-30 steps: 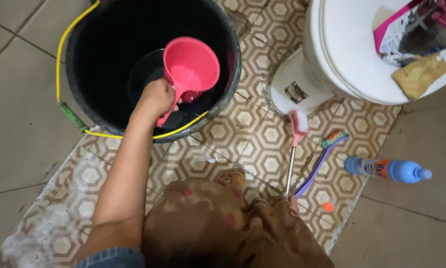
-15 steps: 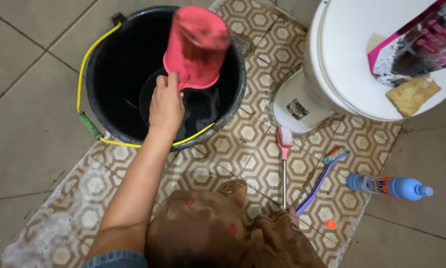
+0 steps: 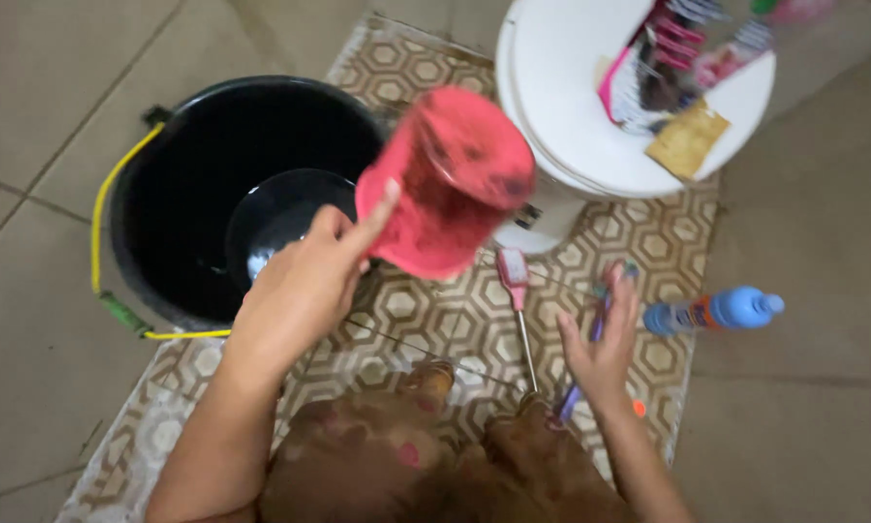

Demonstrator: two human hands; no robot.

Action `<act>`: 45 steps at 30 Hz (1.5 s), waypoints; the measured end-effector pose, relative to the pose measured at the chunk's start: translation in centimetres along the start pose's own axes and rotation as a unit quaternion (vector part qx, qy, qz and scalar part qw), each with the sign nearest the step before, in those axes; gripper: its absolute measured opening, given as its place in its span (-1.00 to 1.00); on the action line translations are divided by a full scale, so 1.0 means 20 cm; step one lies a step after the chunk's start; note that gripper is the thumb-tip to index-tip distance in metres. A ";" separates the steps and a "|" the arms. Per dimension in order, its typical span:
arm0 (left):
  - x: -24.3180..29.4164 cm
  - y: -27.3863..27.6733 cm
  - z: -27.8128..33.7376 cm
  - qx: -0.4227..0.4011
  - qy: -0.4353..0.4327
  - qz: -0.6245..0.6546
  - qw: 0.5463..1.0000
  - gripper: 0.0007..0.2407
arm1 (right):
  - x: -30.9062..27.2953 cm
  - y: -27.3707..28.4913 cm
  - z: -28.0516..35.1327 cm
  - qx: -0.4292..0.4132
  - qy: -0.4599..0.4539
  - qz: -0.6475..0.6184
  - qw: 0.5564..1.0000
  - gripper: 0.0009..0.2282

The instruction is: The person cleans a toilet by scrubbing it with a brush and pouring water from a dipper, then scrubs the dipper using cleaner and a brush before rinsing it with water.

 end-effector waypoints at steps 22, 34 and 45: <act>-0.25 -1.70 0.01 -0.308 -0.055 -0.010 0.950 -0.25 | 0.32 -0.38 0.55 -0.094 -0.172 -0.014 0.980 -0.84; -0.66 -1.99 0.08 -0.201 -0.047 0.067 0.976 -0.21 | 0.36 -0.26 0.66 -0.267 -0.325 -0.155 0.894 -0.78; -0.68 -1.93 0.15 -0.227 0.052 0.134 0.963 -0.32 | -0.12 0.69 0.41 -0.428 -0.292 -0.331 0.789 -0.55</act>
Point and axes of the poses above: each hand's wrist, its own z-axis away from the middle knuckle, its own y-axis out of the back of the hand, x = y × z, the point moved 3 cm from there along -z, towards the middle knuckle, and after that the axes turned 7 degrees about y, right-handed, at the moved point
